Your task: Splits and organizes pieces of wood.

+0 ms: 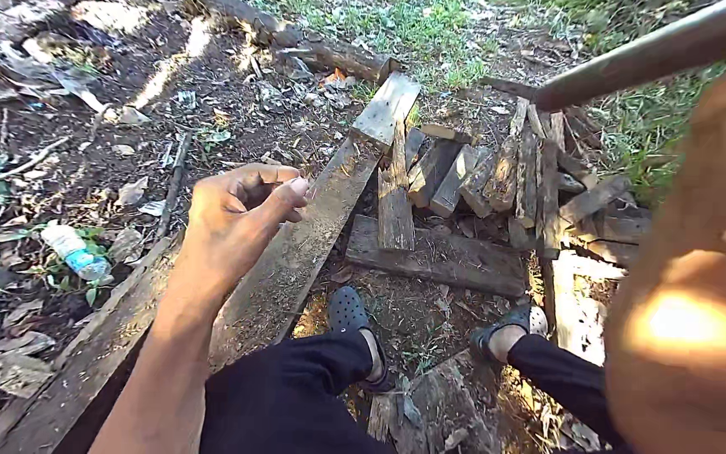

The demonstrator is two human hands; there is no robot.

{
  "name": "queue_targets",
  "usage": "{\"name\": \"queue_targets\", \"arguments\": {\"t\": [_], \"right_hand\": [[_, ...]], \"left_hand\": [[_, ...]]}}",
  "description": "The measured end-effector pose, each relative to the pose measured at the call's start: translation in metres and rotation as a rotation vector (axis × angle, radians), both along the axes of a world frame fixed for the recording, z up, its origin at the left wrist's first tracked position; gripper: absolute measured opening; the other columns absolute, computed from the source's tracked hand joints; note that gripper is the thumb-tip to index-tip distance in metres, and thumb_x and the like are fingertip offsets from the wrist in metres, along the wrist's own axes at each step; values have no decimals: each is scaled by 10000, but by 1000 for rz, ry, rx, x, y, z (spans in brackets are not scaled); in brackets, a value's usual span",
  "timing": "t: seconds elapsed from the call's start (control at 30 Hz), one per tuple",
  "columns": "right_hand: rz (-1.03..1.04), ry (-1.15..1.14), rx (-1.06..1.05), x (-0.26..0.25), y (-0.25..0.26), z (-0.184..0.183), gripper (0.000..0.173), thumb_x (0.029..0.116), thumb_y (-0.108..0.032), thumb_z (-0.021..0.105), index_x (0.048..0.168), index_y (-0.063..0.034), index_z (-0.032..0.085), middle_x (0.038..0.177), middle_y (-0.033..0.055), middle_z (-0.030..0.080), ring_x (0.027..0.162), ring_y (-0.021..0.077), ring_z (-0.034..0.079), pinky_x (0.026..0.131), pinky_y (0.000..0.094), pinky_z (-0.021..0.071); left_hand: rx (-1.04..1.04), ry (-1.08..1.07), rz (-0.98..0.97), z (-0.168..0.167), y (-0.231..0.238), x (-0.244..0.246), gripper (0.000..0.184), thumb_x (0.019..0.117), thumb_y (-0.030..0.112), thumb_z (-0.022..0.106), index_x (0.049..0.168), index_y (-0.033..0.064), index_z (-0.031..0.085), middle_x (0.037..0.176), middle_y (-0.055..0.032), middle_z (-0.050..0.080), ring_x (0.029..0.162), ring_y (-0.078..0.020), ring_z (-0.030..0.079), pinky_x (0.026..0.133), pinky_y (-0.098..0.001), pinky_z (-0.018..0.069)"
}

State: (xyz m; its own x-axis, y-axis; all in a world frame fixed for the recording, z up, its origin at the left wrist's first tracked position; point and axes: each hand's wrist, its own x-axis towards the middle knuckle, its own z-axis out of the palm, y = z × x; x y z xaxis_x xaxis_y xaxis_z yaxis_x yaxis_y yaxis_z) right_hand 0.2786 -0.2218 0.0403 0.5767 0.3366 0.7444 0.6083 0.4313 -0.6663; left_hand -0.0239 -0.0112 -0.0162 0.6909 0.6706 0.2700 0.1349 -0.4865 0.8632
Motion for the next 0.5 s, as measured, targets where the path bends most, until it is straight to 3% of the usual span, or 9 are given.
{"name": "queue_targets", "arguments": {"t": [0.03, 0.07, 0.1, 0.17, 0.2, 0.27, 0.33, 0.43, 0.5], "right_hand": [[6, 16, -114, -8, -3, -55, 331, 1079, -217, 401, 853, -28, 553, 659, 15, 546, 574, 93, 571, 566, 269, 528], [11, 92, -269, -24, -11, -134, 483, 1110, -449, 325, 928, -60, 547, 649, 8, 550, 529, 95, 551, 498, 283, 506], [-18, 241, -439, -45, -20, -224, 620, 1074, -609, 270, 955, -73, 556, 604, 20, 542, 457, 123, 529, 421, 324, 493], [-28, 570, -900, -74, -48, -357, 722, 1032, -696, 297, 950, -53, 616, 621, 86, 559, 470, 220, 551, 457, 428, 516], [-26, 729, -1117, -87, -62, -387, 788, 1001, -744, 308, 938, -28, 631, 650, 124, 573, 507, 268, 571, 508, 489, 526], [21, 792, -1329, -76, -47, -382, 835, 987, -768, 296, 944, -9, 644, 685, 144, 598, 549, 287, 605, 563, 513, 552], [62, 839, -1333, -80, -60, -365, 787, 1002, -743, 305, 923, -31, 629, 638, 104, 572, 498, 244, 573, 510, 458, 539], [118, 941, -1281, -67, -61, -354, 732, 1003, -733, 351, 939, -47, 597, 602, 69, 554, 449, 200, 557, 450, 387, 530], [141, 948, -1300, -59, -55, -338, 708, 1002, -724, 377, 973, -46, 579, 621, 74, 555, 457, 204, 558, 454, 392, 532]], "left_hand": [[-7, -26, 16, 1, 1, 1, 206, 1021, 212, 654, 1187, 95, 689, 950, -28, 751, 731, -168, 743, 660, -317, 656], [-6, -48, 30, 2, 3, 2, 204, 1026, 217, 647, 1185, 95, 687, 948, -30, 749, 725, -167, 738, 657, -322, 654], [-3, -67, 39, 4, 6, 6, 211, 1032, 231, 639, 1187, 96, 688, 949, -31, 748, 732, -165, 735, 669, -328, 652], [16, -83, 63, 4, 11, 17, 223, 1031, 256, 641, 1161, 86, 705, 932, -31, 748, 761, -163, 741, 705, -349, 657], [22, -51, 57, 2, 8, 18, 226, 1033, 266, 638, 1157, 90, 706, 927, -30, 750, 768, -163, 742, 717, -360, 659], [54, 15, 34, 4, 8, 15, 245, 1043, 282, 624, 1193, 105, 699, 935, -40, 745, 749, -180, 734, 693, -384, 658], [22, 71, 11, -7, 0, 4, 219, 1032, 280, 643, 1171, 124, 709, 917, -34, 751, 697, -182, 730, 624, -360, 645], [-14, 26, 55, -9, 8, 8, 176, 1022, 236, 658, 1102, 91, 720, 924, -34, 761, 741, -180, 752, 680, -360, 661], [-54, -28, 75, -8, 15, 12, 186, 1016, 218, 667, 1098, 64, 731, 915, -53, 773, 766, -197, 764, 717, -376, 674]]}}
